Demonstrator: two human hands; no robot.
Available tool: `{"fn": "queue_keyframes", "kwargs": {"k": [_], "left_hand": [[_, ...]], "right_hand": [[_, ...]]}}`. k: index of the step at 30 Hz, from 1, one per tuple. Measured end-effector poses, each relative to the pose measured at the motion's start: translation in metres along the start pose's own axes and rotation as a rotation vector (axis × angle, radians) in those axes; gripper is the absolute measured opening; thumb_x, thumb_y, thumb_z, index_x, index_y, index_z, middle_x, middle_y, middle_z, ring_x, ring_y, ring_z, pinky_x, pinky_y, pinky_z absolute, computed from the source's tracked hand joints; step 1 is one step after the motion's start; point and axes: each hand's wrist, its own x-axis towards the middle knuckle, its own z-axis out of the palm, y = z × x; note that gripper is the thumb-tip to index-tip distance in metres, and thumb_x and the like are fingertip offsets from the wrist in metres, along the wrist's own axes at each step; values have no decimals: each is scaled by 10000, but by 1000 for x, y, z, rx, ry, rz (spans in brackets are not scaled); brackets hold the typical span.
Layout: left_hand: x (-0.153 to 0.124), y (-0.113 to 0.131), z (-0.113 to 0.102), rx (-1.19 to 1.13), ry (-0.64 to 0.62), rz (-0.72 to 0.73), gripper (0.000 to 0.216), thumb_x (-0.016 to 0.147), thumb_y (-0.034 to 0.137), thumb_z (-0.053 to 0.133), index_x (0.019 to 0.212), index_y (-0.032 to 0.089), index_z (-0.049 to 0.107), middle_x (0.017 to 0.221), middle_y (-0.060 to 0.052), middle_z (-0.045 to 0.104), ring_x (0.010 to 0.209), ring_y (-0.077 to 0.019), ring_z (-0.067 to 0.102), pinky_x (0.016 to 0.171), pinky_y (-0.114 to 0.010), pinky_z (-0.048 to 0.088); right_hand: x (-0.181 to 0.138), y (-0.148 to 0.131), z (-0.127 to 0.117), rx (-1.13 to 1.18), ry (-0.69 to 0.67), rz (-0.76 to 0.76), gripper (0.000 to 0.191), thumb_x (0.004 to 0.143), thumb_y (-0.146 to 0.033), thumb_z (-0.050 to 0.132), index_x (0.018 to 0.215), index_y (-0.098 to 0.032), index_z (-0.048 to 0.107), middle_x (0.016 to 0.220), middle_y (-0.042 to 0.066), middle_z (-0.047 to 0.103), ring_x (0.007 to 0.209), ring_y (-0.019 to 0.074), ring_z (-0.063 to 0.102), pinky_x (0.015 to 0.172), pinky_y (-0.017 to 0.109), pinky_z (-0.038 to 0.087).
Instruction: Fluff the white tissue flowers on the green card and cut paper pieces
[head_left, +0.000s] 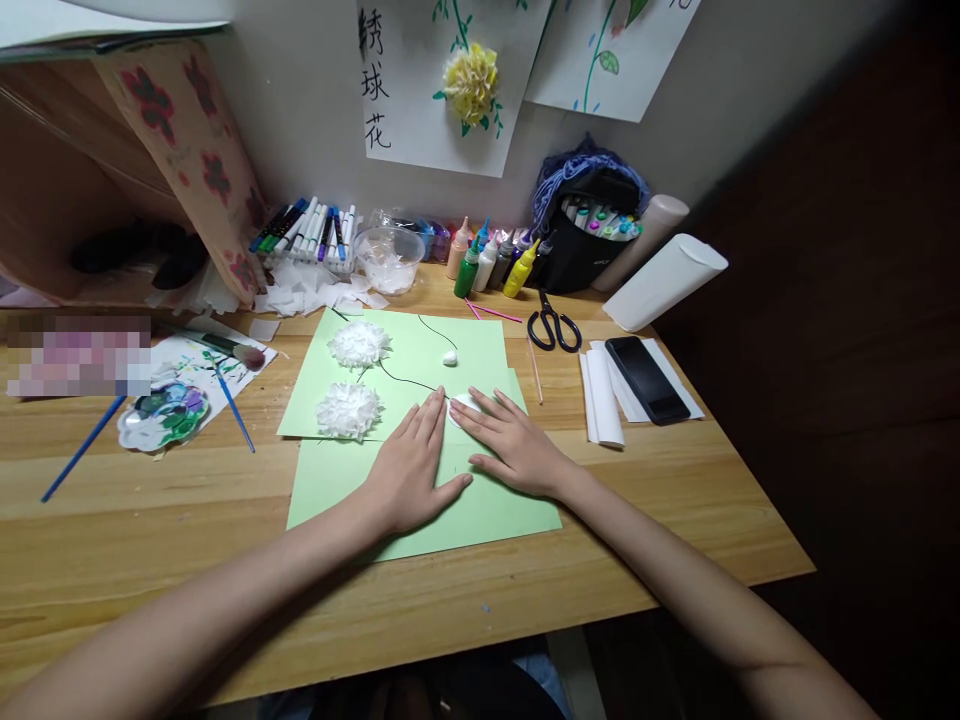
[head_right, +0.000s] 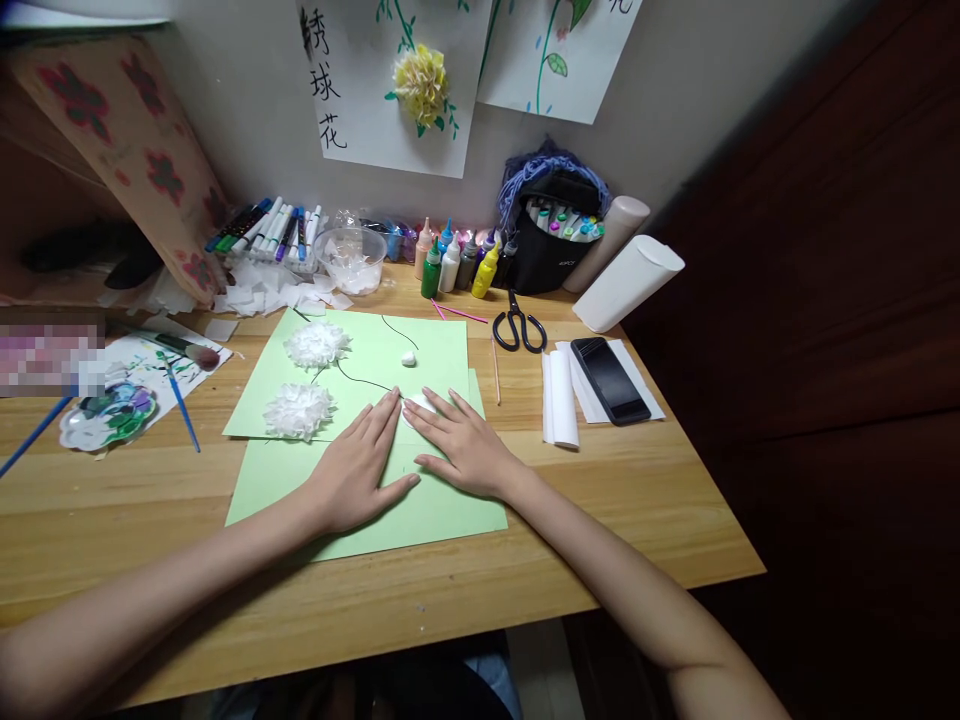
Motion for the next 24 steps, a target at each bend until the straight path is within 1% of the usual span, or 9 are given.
{"fn": "queue_keyframes", "kwargs": {"k": [5, 9, 14, 16, 20, 24], "left_hand": [[0, 1, -1, 17, -12, -10, 863, 855, 607, 363, 1429, -15, 195, 1526, -237, 140, 1423, -297, 136, 1157, -432, 191], [0, 2, -2, 14, -7, -14, 839, 858, 595, 363, 1428, -2, 211, 1526, -231, 144, 1420, -293, 155, 1155, -435, 203], [0, 1, -2, 19, -14, -11, 872, 848, 607, 373, 1440, -3, 178, 1528, -228, 144, 1421, -297, 148, 1158, -438, 191], [0, 1, -2, 19, -20, -12, 880, 847, 603, 379, 1443, -7, 164, 1529, -229, 135, 1423, -297, 138, 1160, -434, 183], [0, 1, -1, 10, -29, -21, 874, 846, 600, 384, 1438, -8, 177, 1530, -229, 127, 1425, -296, 122, 1162, -430, 176], [0, 1, 0, 2, -21, -19, 874, 847, 603, 374, 1449, 11, 151, 1534, -220, 122, 1426, -293, 120, 1160, -434, 176]], "right_hand": [[-1, -1, 2, -35, 15, -59, 614, 956, -423, 372, 1486, -235, 126, 1516, 17, 274, 1437, 228, 113, 1150, 514, 161], [-2, -4, 2, -34, -1, -97, 584, 963, -386, 362, 1484, -240, 141, 1510, 9, 290, 1435, 224, 127, 1147, 520, 166], [-3, -3, 1, -28, 34, -39, 584, 964, -359, 358, 1487, -224, 136, 1523, 30, 253, 1435, 224, 130, 1144, 504, 192], [-3, -3, 2, -13, 30, -29, 579, 962, -354, 368, 1485, -238, 147, 1516, 23, 277, 1433, 225, 140, 1141, 511, 198], [-3, -3, 3, 3, 21, -59, 560, 963, -316, 370, 1481, -251, 169, 1501, 4, 316, 1435, 220, 127, 1143, 509, 199], [-2, -2, 3, -12, 42, -23, 578, 965, -336, 355, 1488, -242, 129, 1522, 23, 266, 1435, 222, 131, 1137, 508, 216]]}}
